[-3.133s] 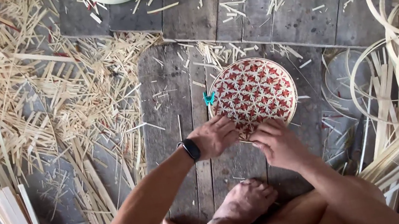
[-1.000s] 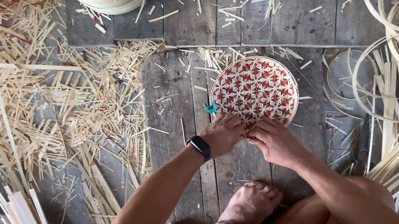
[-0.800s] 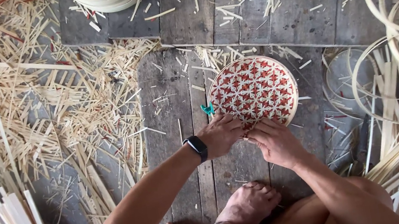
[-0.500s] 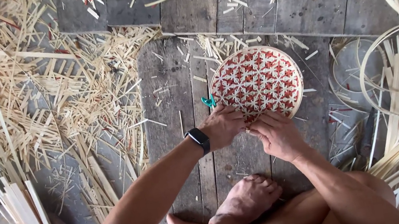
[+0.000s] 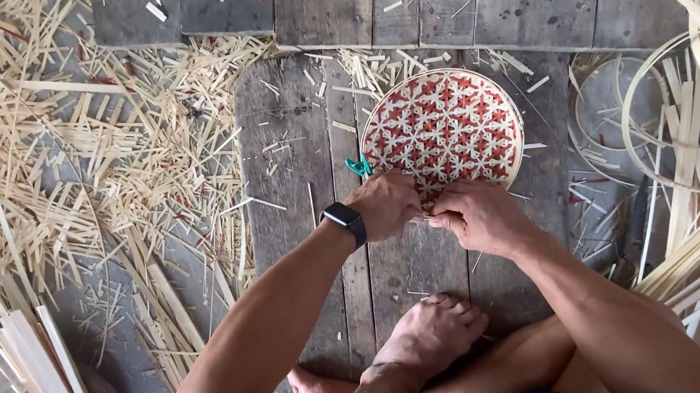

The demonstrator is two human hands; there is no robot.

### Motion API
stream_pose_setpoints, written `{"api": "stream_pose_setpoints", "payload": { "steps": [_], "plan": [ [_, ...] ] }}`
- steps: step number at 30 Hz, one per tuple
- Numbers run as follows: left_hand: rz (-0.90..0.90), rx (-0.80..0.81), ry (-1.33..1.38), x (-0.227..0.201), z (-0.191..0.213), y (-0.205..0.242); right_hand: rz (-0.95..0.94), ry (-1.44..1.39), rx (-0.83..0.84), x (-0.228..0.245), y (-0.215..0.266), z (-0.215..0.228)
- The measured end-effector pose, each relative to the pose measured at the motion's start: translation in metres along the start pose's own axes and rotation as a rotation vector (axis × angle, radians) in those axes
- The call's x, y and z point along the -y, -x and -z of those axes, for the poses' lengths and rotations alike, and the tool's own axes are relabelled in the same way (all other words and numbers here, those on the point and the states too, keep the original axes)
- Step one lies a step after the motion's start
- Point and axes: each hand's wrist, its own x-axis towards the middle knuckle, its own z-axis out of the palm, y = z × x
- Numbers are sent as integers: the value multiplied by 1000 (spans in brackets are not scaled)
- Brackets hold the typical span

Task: Weaving a decorative bamboo plate using thin strips of bamboo while sitting on a workshop floor.

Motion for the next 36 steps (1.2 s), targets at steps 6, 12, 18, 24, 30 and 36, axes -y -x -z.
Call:
{"api": "stream_pose_setpoints", "payload": {
  "steps": [6,12,18,24,30,36],
  "plan": [
    [95,123,-9,-6,18,5,143,116,-90,-6,7,-18],
    [-277,-118,-280,2,5,16,136,68,9,-4,4,-14],
    [-330,-399,-261,2,-10,19,208,311,-122,6,2,-15],
    [-217,-101,-319,5,-14,7,293,344,-164,-3,3,-29],
    [15,215,-216,-11,10,-15,209,259,-41,-8,-2,-31],
    [109,227,-153,7,-17,-20,193,-50,-58,-9,8,-13]
  ]
}}
